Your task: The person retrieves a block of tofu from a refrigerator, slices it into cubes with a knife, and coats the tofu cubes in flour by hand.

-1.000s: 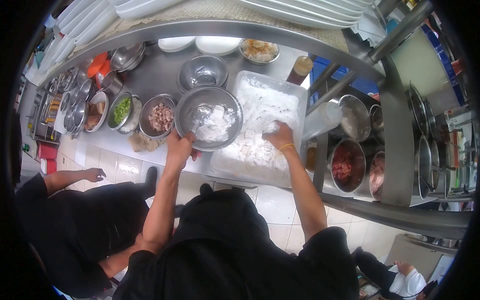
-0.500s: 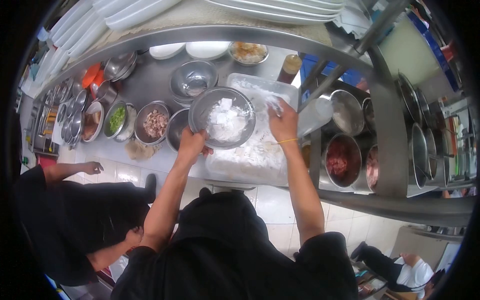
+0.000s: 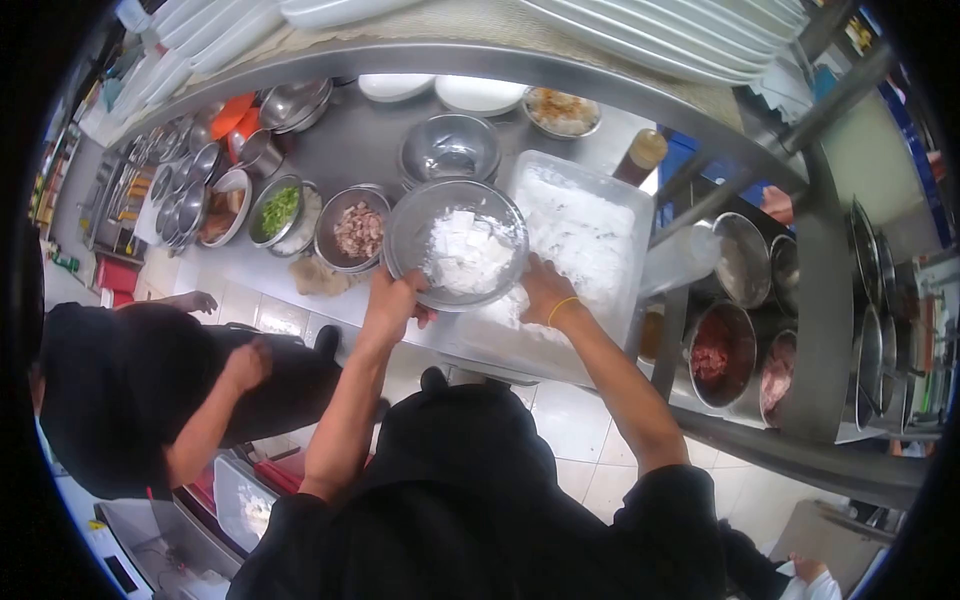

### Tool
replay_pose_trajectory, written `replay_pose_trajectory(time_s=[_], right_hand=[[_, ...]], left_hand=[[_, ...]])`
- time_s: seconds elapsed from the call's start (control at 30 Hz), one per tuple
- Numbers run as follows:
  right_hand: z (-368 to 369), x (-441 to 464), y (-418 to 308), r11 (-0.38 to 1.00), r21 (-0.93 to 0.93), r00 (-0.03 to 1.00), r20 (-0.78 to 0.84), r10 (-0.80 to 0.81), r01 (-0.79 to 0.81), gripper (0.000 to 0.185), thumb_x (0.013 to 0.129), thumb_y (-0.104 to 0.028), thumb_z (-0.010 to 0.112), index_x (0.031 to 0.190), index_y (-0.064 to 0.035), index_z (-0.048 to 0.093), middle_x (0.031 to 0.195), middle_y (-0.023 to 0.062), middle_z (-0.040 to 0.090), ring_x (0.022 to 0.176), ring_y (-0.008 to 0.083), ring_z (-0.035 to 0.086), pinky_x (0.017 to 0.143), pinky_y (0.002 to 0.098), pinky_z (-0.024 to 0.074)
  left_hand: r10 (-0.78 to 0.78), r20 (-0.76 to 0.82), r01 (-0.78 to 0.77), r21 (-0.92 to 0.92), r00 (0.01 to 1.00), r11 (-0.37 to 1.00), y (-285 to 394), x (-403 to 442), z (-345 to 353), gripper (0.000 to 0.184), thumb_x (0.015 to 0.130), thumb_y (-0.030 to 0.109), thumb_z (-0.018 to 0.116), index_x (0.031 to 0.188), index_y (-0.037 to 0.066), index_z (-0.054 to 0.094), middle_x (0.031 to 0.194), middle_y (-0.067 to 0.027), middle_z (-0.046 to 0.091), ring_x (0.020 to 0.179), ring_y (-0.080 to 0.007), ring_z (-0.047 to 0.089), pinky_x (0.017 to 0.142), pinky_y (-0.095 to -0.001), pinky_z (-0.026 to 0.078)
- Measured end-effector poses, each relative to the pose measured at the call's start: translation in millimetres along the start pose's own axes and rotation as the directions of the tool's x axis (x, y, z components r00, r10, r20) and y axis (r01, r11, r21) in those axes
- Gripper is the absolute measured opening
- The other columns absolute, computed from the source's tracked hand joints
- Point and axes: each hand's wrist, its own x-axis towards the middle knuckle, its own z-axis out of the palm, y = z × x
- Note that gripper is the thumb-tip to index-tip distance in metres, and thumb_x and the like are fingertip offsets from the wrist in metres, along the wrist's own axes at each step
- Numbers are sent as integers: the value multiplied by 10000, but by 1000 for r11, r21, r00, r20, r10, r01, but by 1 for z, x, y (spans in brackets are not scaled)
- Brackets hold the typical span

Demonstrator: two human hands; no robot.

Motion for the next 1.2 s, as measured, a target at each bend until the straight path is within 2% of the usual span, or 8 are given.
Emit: replay_pose_trajectory(time_s=[0.27,0.4,0.67,0.83,0.87,0.93,1.03,1.2], right_hand=[[14,5,22,994,-22,994,7,111,-111,746,534,-197,739,1222,-73,479,1266,169,378,1164,346,402,945,382,410],[-4,-10,41,874,475,955,-202,219,-100,768,499,-223,738,1191,-1,490,1161,204,497,1105,344,465,952,335,389],[-92,-45,15,733,655,858,-471,204,185,778,589,-109,790,1237,84,404,1167,186,531,1083,185,497,933,273,398],[-82,-48,32,861,496,788,-572,226,113,532,792,-210,623,1277,-98,436,1286,152,433,1076,318,510,895,335,430],[-68,-47,36,861,495,788,-572,227,111,532,792,-210,623,1277,-98,436,1286,152,433,1076,318,510,895,335,430],[-39,-57,34,867,169,874,-51,483,-469,583,752,-290,658,1269,-124,444,1286,179,403,1120,342,463,918,381,419],[-8,-65,10,875,-22,875,20,484,-483,631,719,-346,678,1269,-145,444,1264,200,388,1155,340,420,942,411,395],[23,-51,22,955,196,974,0,228,-224,772,617,-401,749,1286,-186,429,1235,212,369,1136,413,393,942,422,391]], left_hand=[[9,34,-8,-12,999,1000,-5,-3,2,224,708,13,449,900,-101,460,629,-170,531,376,-223,510,279,-290,356],[-45,79,44,21,996,999,-5,1,3,361,738,-11,419,1093,-80,413,690,-162,548,374,-208,523,283,-270,380],[13,122,-32,153,992,988,1,16,37,361,737,-1,425,1091,-73,415,727,-170,561,392,-203,532,304,-278,373],[-66,111,53,119,992,991,0,22,56,322,702,13,447,1006,-92,452,703,-175,544,396,-222,522,302,-293,363],[-89,118,73,135,989,988,-1,23,53,330,718,11,445,1033,-87,439,719,-167,550,404,-220,535,302,-287,366],[-113,130,94,147,985,985,-2,24,47,339,734,10,443,1060,-83,425,736,-160,556,411,-217,549,302,-281,369],[-94,118,80,114,989,990,0,24,34,290,729,9,443,1005,-80,445,715,-158,554,410,-215,548,296,-285,369],[-30,54,28,51,998,998,13,20,15,278,704,7,453,971,-71,458,623,-159,551,385,-200,530,290,-281,369]])
